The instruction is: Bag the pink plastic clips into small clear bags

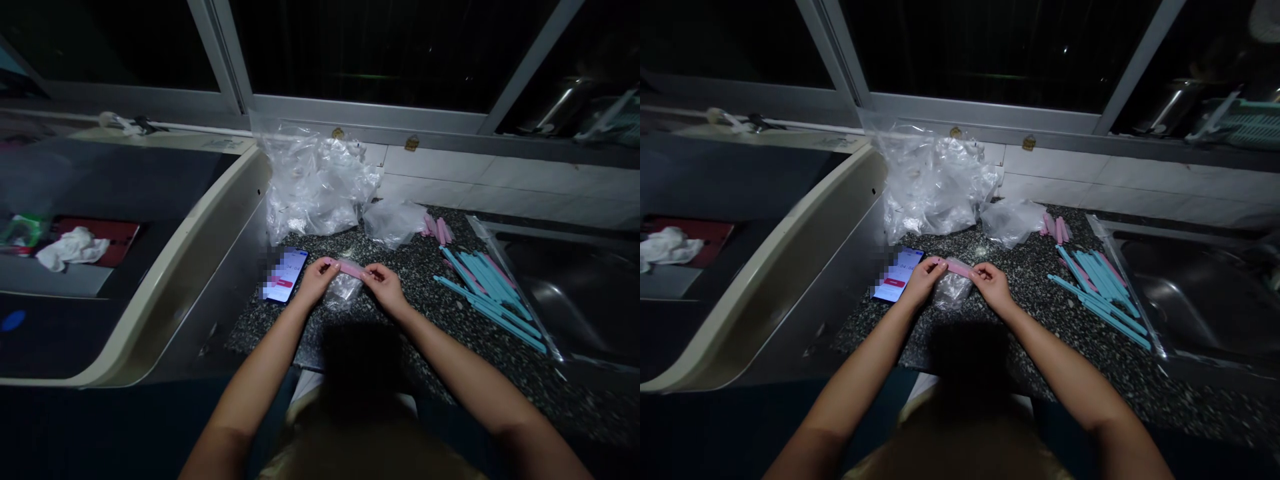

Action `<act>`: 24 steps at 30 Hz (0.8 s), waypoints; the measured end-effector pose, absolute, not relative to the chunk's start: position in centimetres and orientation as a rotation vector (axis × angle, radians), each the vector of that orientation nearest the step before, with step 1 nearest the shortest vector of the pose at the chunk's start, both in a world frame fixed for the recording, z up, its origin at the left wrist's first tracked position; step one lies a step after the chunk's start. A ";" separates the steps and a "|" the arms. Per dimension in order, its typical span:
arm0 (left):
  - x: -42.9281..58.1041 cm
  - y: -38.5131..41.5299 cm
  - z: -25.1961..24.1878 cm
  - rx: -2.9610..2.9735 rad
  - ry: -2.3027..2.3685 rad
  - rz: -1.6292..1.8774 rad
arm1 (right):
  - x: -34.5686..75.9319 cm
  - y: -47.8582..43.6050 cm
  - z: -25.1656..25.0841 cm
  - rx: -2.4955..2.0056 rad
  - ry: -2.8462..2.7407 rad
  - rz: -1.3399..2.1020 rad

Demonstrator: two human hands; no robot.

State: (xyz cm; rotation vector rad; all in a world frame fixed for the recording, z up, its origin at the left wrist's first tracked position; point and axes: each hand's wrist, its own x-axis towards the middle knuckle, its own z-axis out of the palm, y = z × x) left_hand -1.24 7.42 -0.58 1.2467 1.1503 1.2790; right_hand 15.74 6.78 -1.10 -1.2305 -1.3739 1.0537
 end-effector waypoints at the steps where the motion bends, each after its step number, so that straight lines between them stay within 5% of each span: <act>1: -1.2 7.4 -0.6 1.239 1.152 1.288 | 15.7 6.8 -1.1 -1.233 -1.375 1.062; 9: -1.2 7.3 -0.4 1.249 1.123 1.277 | 15.8 6.9 -1.0 -1.188 -1.543 1.320; 24: -1.1 7.2 -0.3 1.308 1.049 1.188 | 15.6 6.2 -0.6 -1.240 -1.666 1.119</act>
